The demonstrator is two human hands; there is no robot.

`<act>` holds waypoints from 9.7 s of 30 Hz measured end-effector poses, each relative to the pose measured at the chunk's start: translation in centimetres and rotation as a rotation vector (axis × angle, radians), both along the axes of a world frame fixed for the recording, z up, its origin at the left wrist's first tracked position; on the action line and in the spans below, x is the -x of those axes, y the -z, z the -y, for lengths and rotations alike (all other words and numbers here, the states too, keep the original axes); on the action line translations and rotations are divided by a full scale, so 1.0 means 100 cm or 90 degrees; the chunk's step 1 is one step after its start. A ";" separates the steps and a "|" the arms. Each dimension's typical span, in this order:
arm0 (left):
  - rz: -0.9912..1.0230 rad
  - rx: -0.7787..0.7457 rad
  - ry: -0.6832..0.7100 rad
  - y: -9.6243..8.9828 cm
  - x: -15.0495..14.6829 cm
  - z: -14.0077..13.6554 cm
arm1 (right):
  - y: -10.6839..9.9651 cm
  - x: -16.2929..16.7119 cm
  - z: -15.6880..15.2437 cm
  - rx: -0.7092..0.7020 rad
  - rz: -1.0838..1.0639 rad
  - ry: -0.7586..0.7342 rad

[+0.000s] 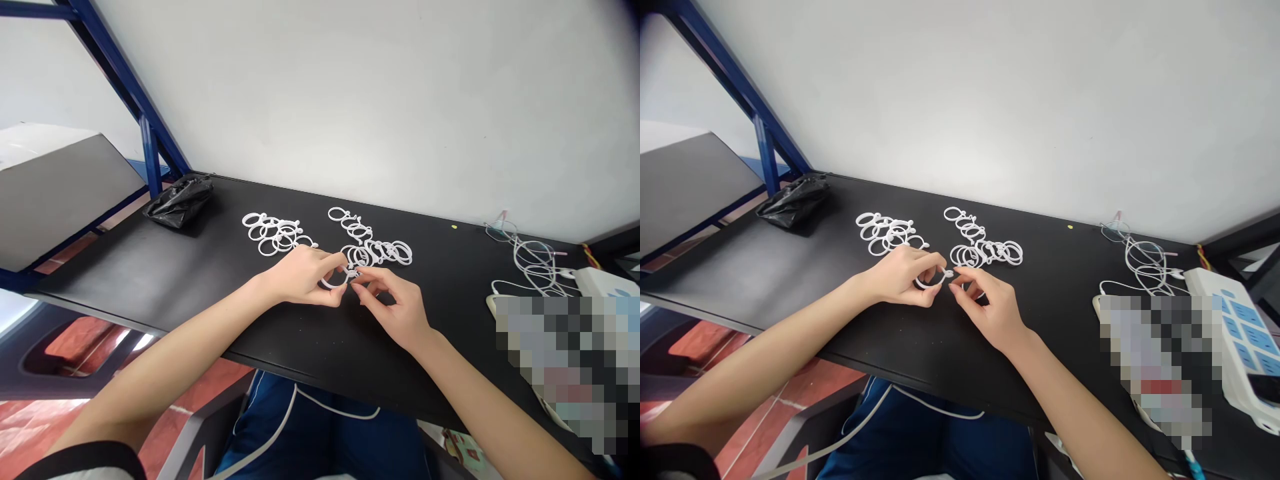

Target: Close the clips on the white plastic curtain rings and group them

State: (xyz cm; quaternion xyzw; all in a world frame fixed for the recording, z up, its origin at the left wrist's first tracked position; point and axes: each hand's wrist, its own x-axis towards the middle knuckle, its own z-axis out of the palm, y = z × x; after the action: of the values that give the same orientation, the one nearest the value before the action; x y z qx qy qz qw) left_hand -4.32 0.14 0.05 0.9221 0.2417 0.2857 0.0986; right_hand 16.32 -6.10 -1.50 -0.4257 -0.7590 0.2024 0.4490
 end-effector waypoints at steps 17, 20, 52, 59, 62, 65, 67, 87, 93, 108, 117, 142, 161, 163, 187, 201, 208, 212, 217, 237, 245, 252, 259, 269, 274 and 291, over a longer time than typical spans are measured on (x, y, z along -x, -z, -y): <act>-0.040 0.023 0.023 0.004 -0.004 0.003 | -0.005 -0.003 -0.003 -0.030 -0.017 0.003; -0.032 0.008 0.023 0.005 -0.005 0.005 | -0.007 -0.003 -0.004 -0.046 -0.009 0.001; -0.025 0.016 0.032 0.007 -0.005 0.004 | -0.004 0.001 -0.001 -0.147 -0.025 -0.024; -0.034 0.003 0.034 0.008 -0.005 0.003 | -0.002 0.001 -0.001 -0.146 -0.021 -0.021; -0.035 -0.008 0.034 0.007 -0.005 0.002 | -0.003 0.001 -0.001 -0.151 -0.022 -0.024; -0.037 -0.017 0.030 0.007 -0.004 0.002 | -0.002 0.001 -0.001 -0.150 -0.025 -0.026; -0.036 -0.022 0.031 0.007 -0.005 0.002 | -0.002 0.001 -0.001 -0.147 -0.023 -0.027; -0.037 -0.037 0.018 0.009 -0.004 0.001 | -0.003 0.002 -0.001 -0.148 -0.022 -0.021; -0.043 -0.027 0.026 0.008 -0.003 -0.001 | -0.004 0.002 -0.001 -0.142 -0.020 -0.006; -0.021 -0.019 -0.065 0.008 0.001 -0.009 | 0.004 -0.007 -0.006 0.013 0.046 0.039; -0.021 -0.031 -0.184 0.005 0.020 -0.037 | 0.004 -0.008 -0.007 0.090 0.086 -0.028; 0.074 0.077 -0.334 0.007 0.029 -0.052 | -0.029 -0.009 -0.015 -0.072 -0.202 0.095; 0.278 0.199 0.067 -0.153 -0.030 -0.022 | -0.153 0.001 -0.072 0.049 -0.480 0.028; 0.281 0.202 0.054 -0.156 -0.026 -0.019 | -0.155 -0.003 -0.068 0.046 -0.444 0.016; 0.125 -0.239 -0.049 -0.147 -0.018 -0.016 | -0.159 -0.024 -0.046 -0.157 -0.071 0.064; 0.312 -0.460 -0.021 -0.150 -0.022 -0.031 | -0.154 -0.024 -0.043 -0.333 -0.014 0.088; 0.245 -0.242 -0.015 -0.138 -0.027 -0.032 | -0.161 -0.014 -0.040 -0.219 -0.018 0.071; 0.261 -0.266 0.001 -0.133 -0.029 -0.037 | -0.159 -0.012 -0.040 -0.186 -0.028 0.074; 0.272 -0.239 0.040 -0.133 -0.031 -0.038 | -0.158 -0.012 -0.041 -0.186 -0.028 0.050; 0.166 -0.310 -0.020 -0.136 -0.027 -0.031 | -0.165 -0.029 -0.039 -0.144 0.299 -0.011; 0.159 -0.330 -0.005 -0.140 -0.026 -0.029 | -0.165 -0.026 -0.038 -0.169 0.290 -0.016; 0.126 -0.364 -0.037 -0.139 -0.025 -0.031 | -0.162 -0.026 -0.040 -0.179 0.308 -0.011; 0.129 -0.386 -0.035 -0.140 -0.026 -0.029 | -0.162 -0.026 -0.039 -0.192 0.296 0.012; 0.140 -0.383 -0.021 -0.140 -0.025 -0.029 | -0.162 -0.027 -0.041 -0.232 0.160 0.053; 0.141 -0.398 -0.024 -0.141 -0.025 -0.030 | -0.168 -0.023 -0.038 -0.258 0.152 0.047; 0.102 -0.404 -0.074 -0.140 -0.025 -0.026 | -0.169 -0.021 -0.035 -0.388 0.166 0.072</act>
State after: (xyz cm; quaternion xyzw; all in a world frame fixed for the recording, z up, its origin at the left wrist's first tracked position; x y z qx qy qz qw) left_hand -1.83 2.76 14.05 0.8658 0.1845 0.4239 -0.1916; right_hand 18.41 -2.61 15.41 -0.3353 -0.8110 -0.1154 0.4653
